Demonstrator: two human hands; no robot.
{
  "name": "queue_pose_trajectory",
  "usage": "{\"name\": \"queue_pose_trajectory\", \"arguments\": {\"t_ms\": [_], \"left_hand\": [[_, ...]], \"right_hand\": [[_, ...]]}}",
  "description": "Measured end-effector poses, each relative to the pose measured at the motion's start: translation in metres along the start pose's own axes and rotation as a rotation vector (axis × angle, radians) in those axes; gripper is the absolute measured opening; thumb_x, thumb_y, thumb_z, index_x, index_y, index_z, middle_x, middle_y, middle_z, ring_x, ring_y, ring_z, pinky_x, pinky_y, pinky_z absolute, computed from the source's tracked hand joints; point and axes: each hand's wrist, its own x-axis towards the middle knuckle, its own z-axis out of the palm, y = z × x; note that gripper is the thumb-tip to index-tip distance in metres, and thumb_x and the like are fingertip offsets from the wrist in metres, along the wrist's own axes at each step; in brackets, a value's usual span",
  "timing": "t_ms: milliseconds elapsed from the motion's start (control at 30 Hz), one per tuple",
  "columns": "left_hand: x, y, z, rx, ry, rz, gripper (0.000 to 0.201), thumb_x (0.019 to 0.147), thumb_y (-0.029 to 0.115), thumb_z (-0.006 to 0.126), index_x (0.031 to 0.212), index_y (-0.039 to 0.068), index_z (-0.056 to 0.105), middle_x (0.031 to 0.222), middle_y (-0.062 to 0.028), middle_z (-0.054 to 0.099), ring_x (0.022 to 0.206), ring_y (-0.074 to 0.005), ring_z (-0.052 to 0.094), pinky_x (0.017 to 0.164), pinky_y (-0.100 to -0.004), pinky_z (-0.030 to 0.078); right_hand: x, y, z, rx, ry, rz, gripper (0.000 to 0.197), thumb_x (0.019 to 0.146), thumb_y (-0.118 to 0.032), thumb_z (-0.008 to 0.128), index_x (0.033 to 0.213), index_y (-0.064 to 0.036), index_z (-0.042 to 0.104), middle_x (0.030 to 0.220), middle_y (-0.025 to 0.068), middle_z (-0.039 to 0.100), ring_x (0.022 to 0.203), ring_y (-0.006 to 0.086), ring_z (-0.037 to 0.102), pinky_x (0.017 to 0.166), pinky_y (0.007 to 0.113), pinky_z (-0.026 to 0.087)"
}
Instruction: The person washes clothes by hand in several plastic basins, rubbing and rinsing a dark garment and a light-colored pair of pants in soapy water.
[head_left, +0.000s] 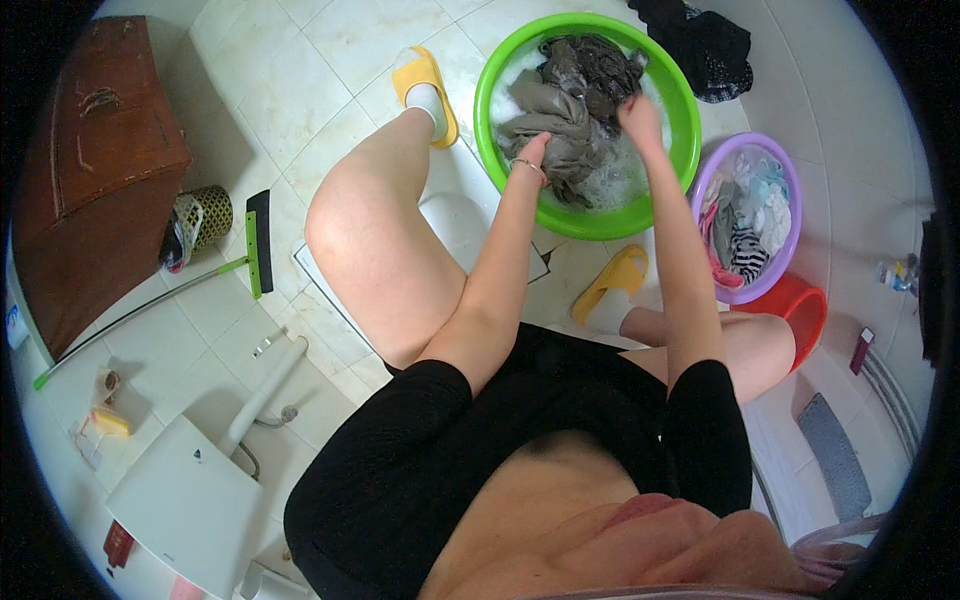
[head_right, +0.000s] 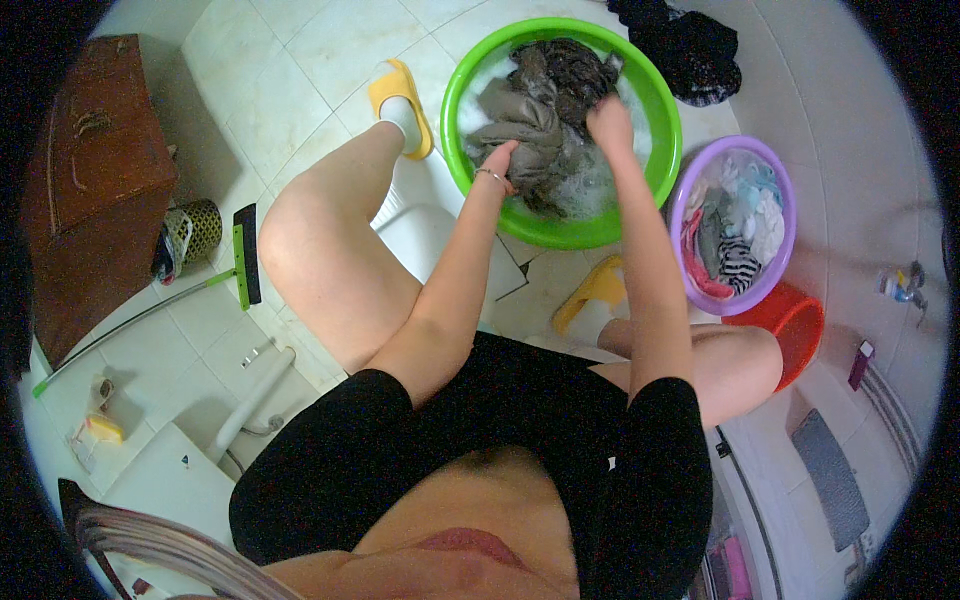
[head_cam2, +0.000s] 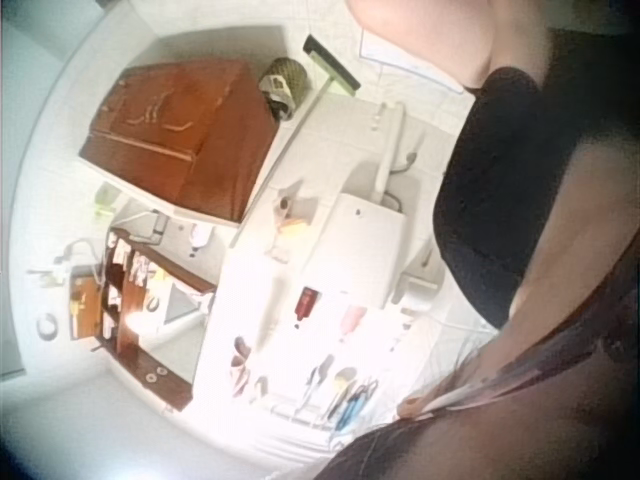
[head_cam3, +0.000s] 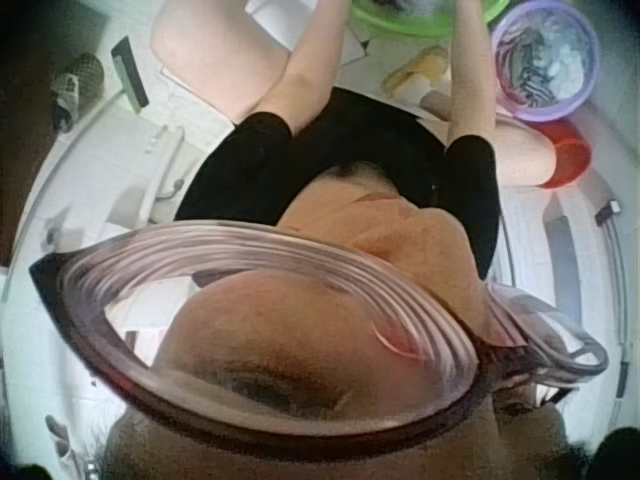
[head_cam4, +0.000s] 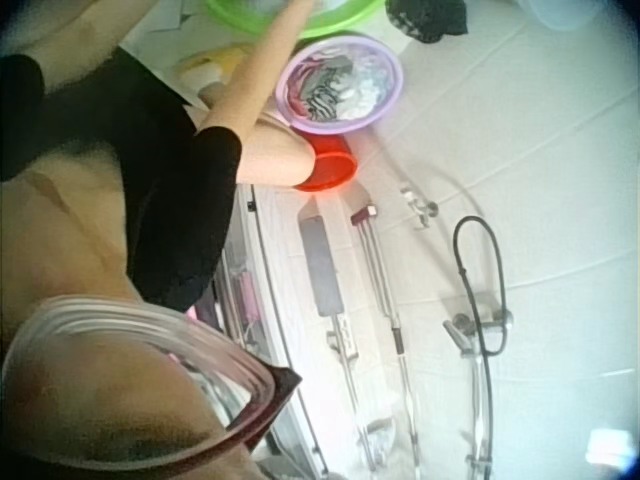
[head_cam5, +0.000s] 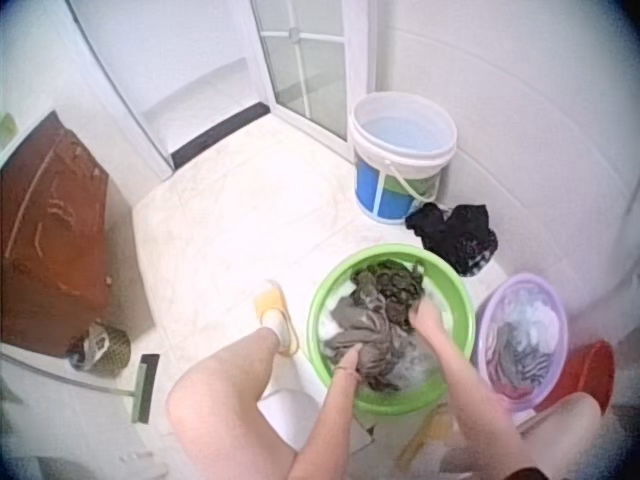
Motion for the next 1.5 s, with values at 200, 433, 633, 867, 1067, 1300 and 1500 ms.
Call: {"name": "queue_pose_trajectory", "arguments": {"t_ms": [200, 433, 633, 867, 1067, 1300, 1500], "left_hand": [[-0.012, -0.008, 0.021, -0.109, -0.164, -0.029, 0.046, 0.075, 0.034, 0.050, 0.109, 0.003, 0.047, 0.108, -0.0100, 0.053, 0.097, -0.0253, 0.051, 0.082, -0.0415, 0.039], [0.027, -0.030, -0.007, 0.280, -0.164, 0.071, 0.037, 0.074, 0.026, 0.052, 0.101, 0.000, 0.052, 0.096, -0.0116, 0.058, 0.084, -0.0251, 0.056, 0.077, -0.0356, 0.043], [0.055, -0.051, -0.015, 0.375, -0.199, 0.117, 0.039, 0.073, 0.023, 0.055, 0.102, -0.002, 0.051, 0.093, -0.0117, 0.058, 0.081, -0.0240, 0.056, 0.074, -0.0337, 0.045], [0.022, -0.055, 0.016, 0.318, -0.119, 0.092, 0.045, 0.069, 0.023, 0.062, 0.102, -0.005, 0.050, 0.100, -0.0120, 0.056, 0.084, -0.0235, 0.055, 0.076, -0.0340, 0.044], [0.045, -0.051, 0.013, 0.242, -0.114, -0.040, 0.055, 0.064, 0.022, 0.066, 0.107, -0.006, 0.046, 0.100, -0.0131, 0.055, 0.086, -0.0246, 0.054, 0.076, -0.0336, 0.043], [0.029, -0.057, 0.018, -0.198, -0.480, -0.154, 0.033, 0.074, 0.028, 0.056, 0.096, 0.003, 0.054, 0.097, -0.0099, 0.057, 0.090, -0.0234, 0.054, 0.083, -0.0369, 0.042], [0.053, -0.086, 0.017, -0.139, -0.354, -0.058, 0.042, 0.071, 0.030, 0.060, 0.098, -0.001, 0.052, 0.101, -0.0131, 0.055, 0.093, -0.0239, 0.053, 0.082, -0.0380, 0.042]], "right_hand": [[-0.039, 0.085, 0.094, 0.776, -0.275, 0.433, 0.057, 0.065, -0.029, 0.065, 0.107, 0.0032, 0.044, 0.093, 0.0139, 0.055, 0.081, 0.0264, 0.053, 0.065, 0.037, 0.042], [-0.015, 0.022, 0.043, 1.124, -0.251, 0.356, 0.041, 0.067, -0.019, 0.062, 0.098, 0.0040, 0.048, 0.082, 0.0077, 0.056, 0.065, 0.0162, 0.053, 0.054, 0.028, 0.041], [-0.011, -0.049, -0.021, 1.379, -0.186, 0.140, 0.026, 0.072, -0.012, 0.059, 0.089, 0.0072, 0.053, 0.083, 0.0090, 0.058, 0.072, 0.0158, 0.054, 0.065, 0.028, 0.043], [0.018, -0.088, -0.038, 1.143, -0.149, -0.286, 0.042, 0.076, -0.016, 0.059, 0.109, 0.0057, 0.046, 0.101, 0.0104, 0.054, 0.090, 0.0156, 0.052, 0.077, 0.026, 0.041], [0.024, -0.094, -0.017, 1.204, -0.187, -0.527, 0.037, 0.078, -0.006, 0.053, 0.113, 0.0025, 0.045, 0.110, 0.0101, 0.051, 0.103, 0.0161, 0.047, 0.086, 0.025, 0.036], [-0.037, 0.066, 0.038, 0.190, -0.262, 0.014, 0.036, 0.076, -0.038, 0.053, 0.084, -0.0032, 0.059, 0.073, 0.0113, 0.059, 0.065, 0.0196, 0.055, 0.060, 0.033, 0.043], [-0.085, 0.104, 0.084, 1.199, -0.621, 0.297, 0.037, 0.080, -0.035, 0.052, 0.100, -0.0043, 0.056, 0.092, 0.0023, 0.057, 0.080, 0.0138, 0.053, 0.070, 0.027, 0.043]]}}
